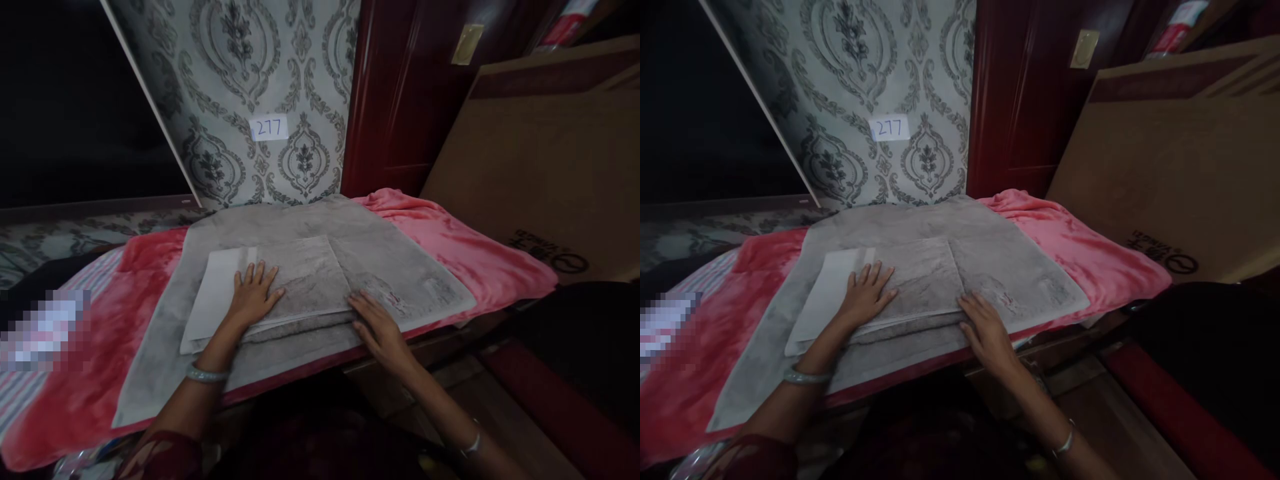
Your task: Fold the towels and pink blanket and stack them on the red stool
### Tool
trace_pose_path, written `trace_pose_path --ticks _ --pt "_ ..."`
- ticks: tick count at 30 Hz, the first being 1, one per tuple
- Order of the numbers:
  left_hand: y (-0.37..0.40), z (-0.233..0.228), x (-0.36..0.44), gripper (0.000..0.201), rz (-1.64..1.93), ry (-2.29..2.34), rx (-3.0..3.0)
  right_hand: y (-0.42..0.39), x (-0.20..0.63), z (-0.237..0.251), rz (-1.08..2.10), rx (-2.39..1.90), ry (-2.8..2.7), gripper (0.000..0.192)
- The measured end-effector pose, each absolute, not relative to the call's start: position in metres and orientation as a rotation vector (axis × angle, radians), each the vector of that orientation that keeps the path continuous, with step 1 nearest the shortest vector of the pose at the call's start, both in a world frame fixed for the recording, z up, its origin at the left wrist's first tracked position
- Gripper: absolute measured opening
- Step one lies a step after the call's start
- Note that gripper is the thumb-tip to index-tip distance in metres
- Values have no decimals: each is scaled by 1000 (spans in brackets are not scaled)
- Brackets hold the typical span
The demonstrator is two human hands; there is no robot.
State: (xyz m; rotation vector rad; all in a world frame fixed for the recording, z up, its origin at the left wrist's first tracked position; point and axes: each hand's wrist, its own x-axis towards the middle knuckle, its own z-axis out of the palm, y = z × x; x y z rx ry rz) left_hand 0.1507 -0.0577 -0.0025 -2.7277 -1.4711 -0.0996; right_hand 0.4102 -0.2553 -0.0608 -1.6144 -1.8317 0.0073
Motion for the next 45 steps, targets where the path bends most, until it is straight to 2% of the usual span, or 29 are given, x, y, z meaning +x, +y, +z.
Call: trace_pose_path --ticks 5,10,15,21,27,39,45 --pt "-58 -1 148 75 -117 -1425 -2747 -209 378 -28 -5 -1709 -1946 54" --pt "-57 -3 146 78 -166 -1408 -2761 -205 359 -33 20 -1817 -2105 56" --pt "-56 -5 146 74 -222 -1376 -2810 -203 375 -18 79 -1764 -2045 45" --pt "-56 -7 145 73 -241 -1390 -2802 -99 367 26 -1 -1911 -2016 59" --pt "-55 -7 142 71 -286 -1347 -2812 -37 375 3 144 -2150 -1916 64" --pt "-64 -7 141 67 -282 -1316 -2917 -39 380 -15 40 -2159 -1948 62" --pt "-96 -2 124 65 -214 -1162 -3123 -40 380 -20 -6 -2150 -1958 60"
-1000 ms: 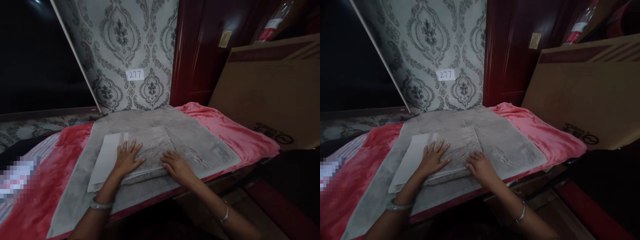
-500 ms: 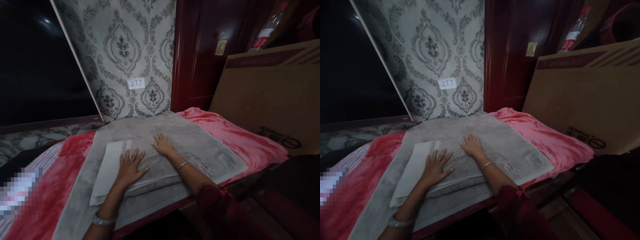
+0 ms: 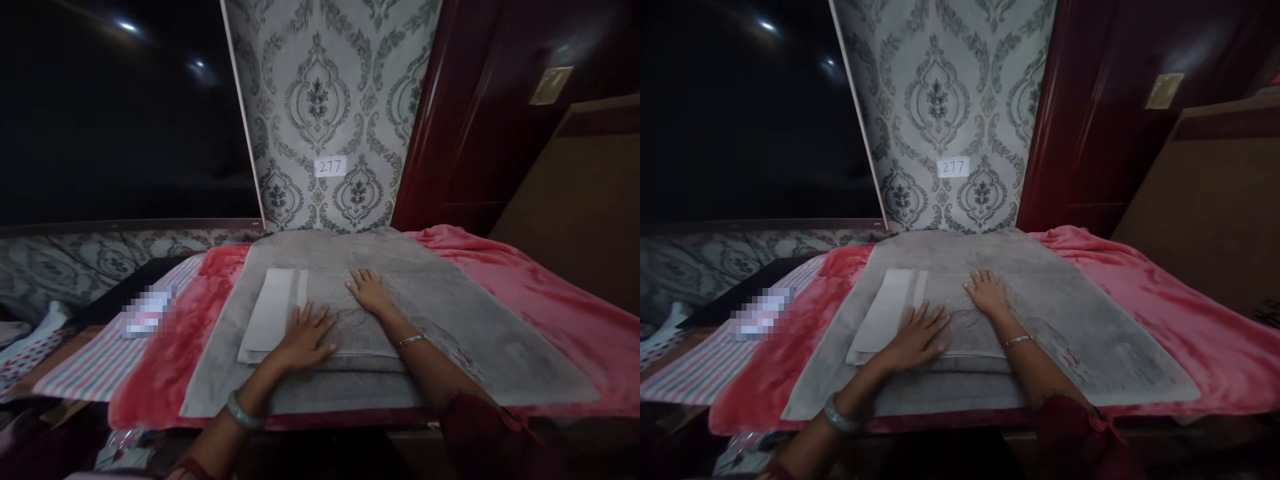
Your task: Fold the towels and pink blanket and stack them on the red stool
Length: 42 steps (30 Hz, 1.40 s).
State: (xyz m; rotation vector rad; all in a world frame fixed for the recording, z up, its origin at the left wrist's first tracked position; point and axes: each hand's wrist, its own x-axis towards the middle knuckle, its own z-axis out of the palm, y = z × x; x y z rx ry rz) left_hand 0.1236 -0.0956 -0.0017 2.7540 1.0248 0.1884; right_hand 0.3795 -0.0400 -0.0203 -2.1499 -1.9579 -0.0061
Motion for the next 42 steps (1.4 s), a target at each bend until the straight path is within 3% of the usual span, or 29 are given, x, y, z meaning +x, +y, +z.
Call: trace_pose_path --ticks 4,7,12,23,32,42 --pt "-101 20 103 48 294 784 2654 -40 380 -22 -23 -2170 -1954 59" --pt "-88 29 91 50 379 1162 2653 -40 380 -22 -24 -2198 -1962 59" --pt "-84 1 86 70 173 1749 2637 -41 377 -19 -11 -2222 -1972 58" --pt "-120 -33 64 60 452 1690 2802 -41 364 -1 51 -2274 -2020 60" --pt "-153 -56 48 42 879 1593 2952 -19 250 15 189 -1592 -2588 62" --pt "-162 -65 51 41 1041 1551 2920 -14 242 -2 193 -1590 -2590 65"
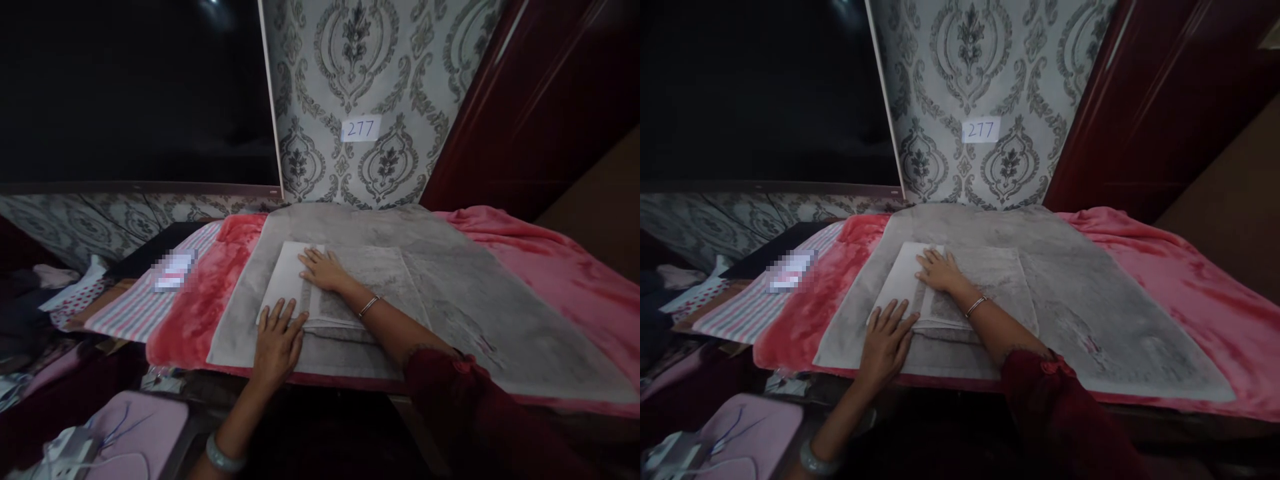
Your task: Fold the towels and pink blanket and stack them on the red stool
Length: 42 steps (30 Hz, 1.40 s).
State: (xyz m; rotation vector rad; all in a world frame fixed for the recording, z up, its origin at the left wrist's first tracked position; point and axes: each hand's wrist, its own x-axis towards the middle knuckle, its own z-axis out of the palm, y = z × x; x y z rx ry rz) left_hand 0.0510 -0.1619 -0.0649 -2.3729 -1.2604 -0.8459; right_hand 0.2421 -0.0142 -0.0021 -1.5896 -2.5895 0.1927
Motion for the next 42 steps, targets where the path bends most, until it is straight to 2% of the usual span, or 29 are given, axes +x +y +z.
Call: trace_pose_path --ticks 5,11,17,22,26,30,32,38,42 --pt "-160 -64 48 39 -842 -1245 -2389 -34 238 6 213 -1618 -2604 62" --pt "-152 -56 35 41 -747 -1192 -2486 -127 268 -5 250 -1360 -2675 59" --pt "-130 -41 9 43 -564 -1145 -2586 -206 349 -33 21 -1434 -2452 67" --pt "-116 -39 1 51 -382 -1158 -2642 -218 413 -54 -181 -1535 -2256 64" --pt "-116 -36 9 63 -273 -1298 -2602 -216 421 -66 -296 -1449 -2236 64" --pt "-120 -28 12 60 -281 -1306 -2556 -213 412 -70 -338 -1478 -2187 79" --pt "-122 -24 9 56 -290 -1292 -2510 -212 410 -69 -346 -1514 -2137 79" --pt "-114 -16 -6 36 -542 -1240 -2511 -212 415 -58 -371 -1478 -2016 59" --pt "-98 23 -7 31 -853 -1244 -2577 -198 425 -18 -371 -1386 -1934 46"
